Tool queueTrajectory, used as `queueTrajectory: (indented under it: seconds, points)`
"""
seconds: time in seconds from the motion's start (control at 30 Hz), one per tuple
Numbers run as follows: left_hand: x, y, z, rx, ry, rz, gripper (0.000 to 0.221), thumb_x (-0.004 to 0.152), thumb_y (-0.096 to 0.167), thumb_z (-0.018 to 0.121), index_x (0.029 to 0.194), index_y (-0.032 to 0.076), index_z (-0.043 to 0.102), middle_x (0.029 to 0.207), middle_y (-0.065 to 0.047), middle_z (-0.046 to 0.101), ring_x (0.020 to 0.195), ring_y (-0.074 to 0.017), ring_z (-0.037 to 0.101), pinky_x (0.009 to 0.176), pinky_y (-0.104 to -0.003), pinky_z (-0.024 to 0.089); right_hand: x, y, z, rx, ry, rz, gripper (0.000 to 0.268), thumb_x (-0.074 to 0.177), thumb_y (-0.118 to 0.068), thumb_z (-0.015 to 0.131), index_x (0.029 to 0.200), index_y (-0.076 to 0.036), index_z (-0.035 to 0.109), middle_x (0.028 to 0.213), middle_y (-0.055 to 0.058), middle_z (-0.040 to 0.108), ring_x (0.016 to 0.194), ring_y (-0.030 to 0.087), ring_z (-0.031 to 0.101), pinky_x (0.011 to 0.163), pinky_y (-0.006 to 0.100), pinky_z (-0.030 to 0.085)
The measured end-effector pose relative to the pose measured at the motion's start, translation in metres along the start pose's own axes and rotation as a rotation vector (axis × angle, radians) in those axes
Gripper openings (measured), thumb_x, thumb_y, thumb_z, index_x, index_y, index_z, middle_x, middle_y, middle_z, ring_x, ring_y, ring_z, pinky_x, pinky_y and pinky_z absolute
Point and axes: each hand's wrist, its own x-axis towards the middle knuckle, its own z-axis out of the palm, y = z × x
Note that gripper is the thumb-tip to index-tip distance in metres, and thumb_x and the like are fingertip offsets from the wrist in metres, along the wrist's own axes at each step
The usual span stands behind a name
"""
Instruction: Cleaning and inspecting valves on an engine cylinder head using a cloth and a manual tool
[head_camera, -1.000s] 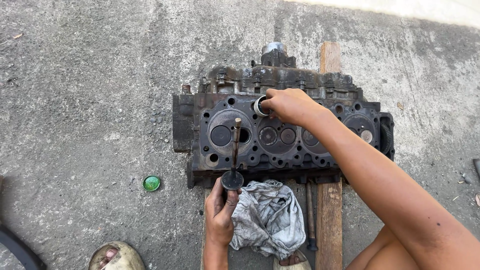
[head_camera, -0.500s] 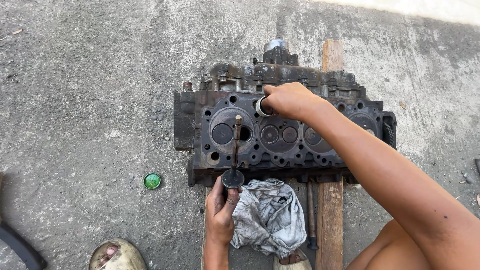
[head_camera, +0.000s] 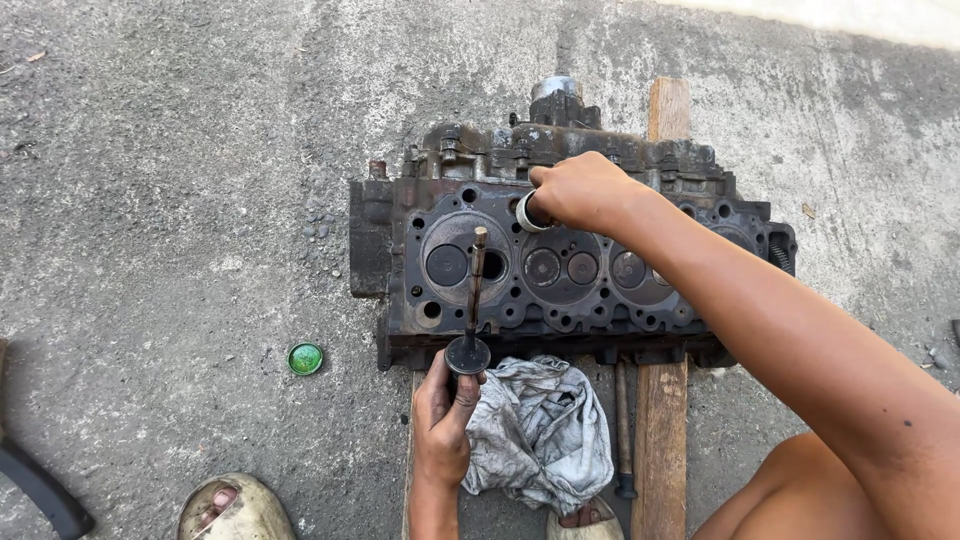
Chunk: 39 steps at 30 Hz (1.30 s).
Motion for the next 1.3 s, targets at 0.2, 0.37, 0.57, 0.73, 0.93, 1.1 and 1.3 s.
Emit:
queueTrajectory:
  seconds: [0.2, 0.37, 0.57, 0.73, 0.93, 1.1, 1.3]
  points:
    - [0.000, 0.003, 0.001, -0.015, -0.005, -0.012, 0.044, 0.104, 0.045, 0.063, 0.112, 0.005, 0.078, 0.088, -0.006, 0.072, 0.082, -0.0191, 0.064, 0.074, -0.035, 0.045, 0.003, 0.007, 0.004, 0.014, -0.012, -0.021, 0.010, 0.093, -0.018, 0.080, 0.086, -0.024, 0.084, 0.098, 0.004, 0.070, 0.074, 0.027, 0.070, 0.064, 0.044, 0.057]
    - [0.001, 0.003, 0.000, -0.015, 0.007, -0.033, 0.043, 0.104, 0.044, 0.064, 0.114, 0.005, 0.079, 0.092, -0.008, 0.075, 0.087, -0.0199, 0.067, 0.078, -0.035, 0.048, -0.004, 0.009, 0.019, 0.124, 0.147, -0.018, 0.015, 0.094, -0.021, 0.080, 0.107, -0.023, 0.085, 0.104, 0.000, 0.072, 0.082, 0.031, 0.075, 0.070, 0.047, 0.060]
    - [-0.001, -0.004, -0.002, -0.057, 0.002, -0.025, 0.042, 0.105, 0.042, 0.063, 0.116, 0.004, 0.078, 0.094, -0.008, 0.073, 0.090, -0.0203, 0.066, 0.081, -0.036, 0.048, -0.022, 0.006, 0.036, 0.377, 0.294, 0.121, 0.020, 0.093, -0.022, 0.079, 0.110, -0.017, 0.087, 0.111, -0.002, 0.085, 0.086, 0.027, 0.078, 0.072, 0.044, 0.061]
    - [-0.002, -0.006, -0.001, -0.081, 0.002, -0.027, 0.039, 0.106, 0.039, 0.064, 0.115, 0.004, 0.077, 0.092, -0.007, 0.071, 0.087, -0.0194, 0.064, 0.079, -0.035, 0.047, -0.038, 0.007, 0.055, 0.423, 0.378, 0.211, 0.017, 0.099, -0.027, 0.081, 0.109, -0.017, 0.090, 0.100, 0.001, 0.076, 0.074, 0.024, 0.071, 0.068, 0.042, 0.059]
    - [0.000, -0.006, 0.002, -0.116, 0.003, -0.024, 0.040, 0.105, 0.039, 0.065, 0.118, 0.003, 0.077, 0.094, -0.008, 0.071, 0.086, -0.0181, 0.061, 0.078, -0.034, 0.046, -0.046, 0.002, 0.068, 0.038, 0.378, 0.261, 0.022, 0.101, -0.031, 0.078, 0.108, -0.011, 0.081, 0.103, 0.004, 0.073, 0.063, 0.022, 0.074, 0.054, 0.035, 0.061]
    - [-0.002, -0.004, 0.004, -0.063, 0.017, -0.040, 0.045, 0.104, 0.043, 0.064, 0.118, 0.003, 0.078, 0.094, -0.009, 0.072, 0.090, -0.0206, 0.064, 0.080, -0.037, 0.047, -0.042, -0.014, 0.074, 0.399, 0.497, 0.413, 0.017, 0.100, -0.023, 0.078, 0.107, -0.009, 0.083, 0.102, 0.005, 0.079, 0.072, 0.027, 0.076, 0.062, 0.041, 0.061]
    - [-0.002, -0.009, 0.005, -0.084, 0.005, -0.014, 0.042, 0.105, 0.039, 0.063, 0.120, 0.002, 0.077, 0.094, -0.008, 0.072, 0.090, -0.0197, 0.064, 0.080, -0.036, 0.048, -0.038, -0.021, 0.089, 0.206, 0.563, 0.333, 0.017, 0.099, -0.025, 0.075, 0.102, -0.009, 0.079, 0.100, 0.008, 0.070, 0.064, 0.034, 0.075, 0.055, 0.048, 0.061]
